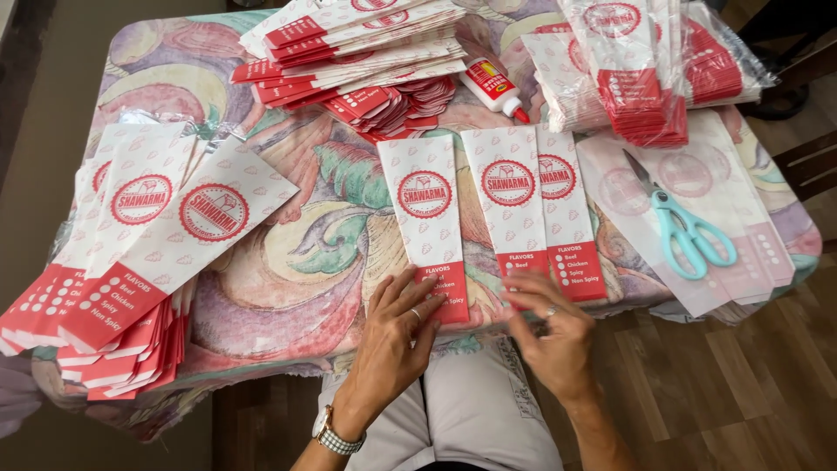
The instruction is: Organizing and folding printed paper bags for food packaging.
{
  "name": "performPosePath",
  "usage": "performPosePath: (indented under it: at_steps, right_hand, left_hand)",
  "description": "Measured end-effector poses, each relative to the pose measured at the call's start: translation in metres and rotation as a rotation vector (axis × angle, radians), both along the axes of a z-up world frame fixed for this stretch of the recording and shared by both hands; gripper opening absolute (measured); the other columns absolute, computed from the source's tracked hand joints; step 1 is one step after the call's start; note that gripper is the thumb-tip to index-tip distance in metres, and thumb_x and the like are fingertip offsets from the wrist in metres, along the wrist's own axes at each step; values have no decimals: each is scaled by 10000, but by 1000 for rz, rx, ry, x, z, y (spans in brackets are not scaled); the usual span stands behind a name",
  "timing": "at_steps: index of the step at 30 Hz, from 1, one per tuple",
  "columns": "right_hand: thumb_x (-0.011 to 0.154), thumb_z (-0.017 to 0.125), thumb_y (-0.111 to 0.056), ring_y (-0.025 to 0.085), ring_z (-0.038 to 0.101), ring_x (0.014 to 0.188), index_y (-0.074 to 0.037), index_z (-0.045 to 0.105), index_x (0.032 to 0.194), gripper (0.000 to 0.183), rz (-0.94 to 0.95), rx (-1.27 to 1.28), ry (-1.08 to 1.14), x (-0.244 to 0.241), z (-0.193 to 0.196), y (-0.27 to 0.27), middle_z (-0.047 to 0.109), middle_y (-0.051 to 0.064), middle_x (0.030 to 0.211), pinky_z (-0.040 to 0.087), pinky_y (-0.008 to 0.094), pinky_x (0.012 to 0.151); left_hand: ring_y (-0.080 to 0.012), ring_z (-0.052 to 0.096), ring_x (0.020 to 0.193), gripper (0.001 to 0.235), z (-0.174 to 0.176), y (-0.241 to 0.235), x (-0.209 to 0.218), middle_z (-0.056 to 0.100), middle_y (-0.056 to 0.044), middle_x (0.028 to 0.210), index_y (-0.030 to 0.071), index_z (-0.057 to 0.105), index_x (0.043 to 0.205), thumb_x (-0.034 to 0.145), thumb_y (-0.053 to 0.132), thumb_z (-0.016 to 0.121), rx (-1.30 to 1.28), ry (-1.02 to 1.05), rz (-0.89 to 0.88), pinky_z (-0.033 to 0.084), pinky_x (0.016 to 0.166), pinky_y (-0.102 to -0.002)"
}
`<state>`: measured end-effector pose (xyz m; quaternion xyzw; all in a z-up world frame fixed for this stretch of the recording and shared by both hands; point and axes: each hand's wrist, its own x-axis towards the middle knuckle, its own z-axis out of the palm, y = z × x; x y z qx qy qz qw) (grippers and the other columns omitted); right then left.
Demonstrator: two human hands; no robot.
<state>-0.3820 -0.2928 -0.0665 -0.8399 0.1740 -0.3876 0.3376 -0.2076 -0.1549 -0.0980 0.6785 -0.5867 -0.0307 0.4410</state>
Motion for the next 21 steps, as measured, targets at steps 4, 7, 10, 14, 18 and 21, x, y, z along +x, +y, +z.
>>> performPosePath:
  at_steps: [4, 7, 10, 14, 18, 21]
  right_hand:
    - [925, 706, 21, 311, 672, 1237, 13, 747, 1106, 187, -179, -258, 73, -21, -20, -15, 715, 145, 1248, 455, 489, 1199]
    - [914, 738, -18, 310, 666, 1255, 6, 746, 1131, 219, -190, -318, 103, -26, -31, -22, 715, 144, 1267, 417, 525, 1222]
    - [912, 732, -16, 307, 675, 1236, 4, 742, 1134, 223, -178, -319, 101, -27, -32, -24, 723, 141, 1246, 416, 535, 1223]
    - [917, 717, -20, 309, 668, 1242, 13, 743, 1122, 210, -169, -291, 103, -27, -30, -24, 732, 149, 1224, 414, 539, 1225]
    - [951, 667, -11, 320, 629, 1320, 30, 714, 1187, 245, -175, -240, 66, -36, -21, -25, 680, 163, 1336, 431, 516, 1229]
    - [959, 680, -56, 330, 645, 1284, 37, 694, 1217, 275, -281, -281, 114, -53, -36, -38, 683, 197, 1320, 428, 526, 1236]
  left_hand:
    - [-403, 504, 1387, 298, -2, -19, -13, 673, -157, 1353, 44, 721, 1219, 933, 115, 676, 13, -55, -5, 310, 1190, -553]
    - [-421, 540, 1332, 287, -4, -32, -25, 689, -162, 1300, 48, 715, 1186, 906, 107, 693, -47, -45, -4, 372, 1122, -561]
    - [-436, 558, 1282, 302, -1, -36, -32, 699, -174, 1252, 30, 702, 1180, 885, 94, 699, -93, -25, 14, 434, 1053, -565]
    - [-440, 551, 1264, 320, 6, -38, -35, 684, -184, 1232, 1, 671, 1188, 877, 72, 685, -117, -6, 29, 461, 1022, -565]
    - [-446, 531, 1295, 372, 2, -33, -37, 637, -192, 1287, 21, 602, 1254, 898, 87, 688, -166, -28, 45, 480, 1004, -577]
    - [-448, 493, 1360, 427, 2, -24, -32, 572, -162, 1392, 102, 539, 1364, 963, 93, 685, -208, 42, 25, 488, 1074, -606]
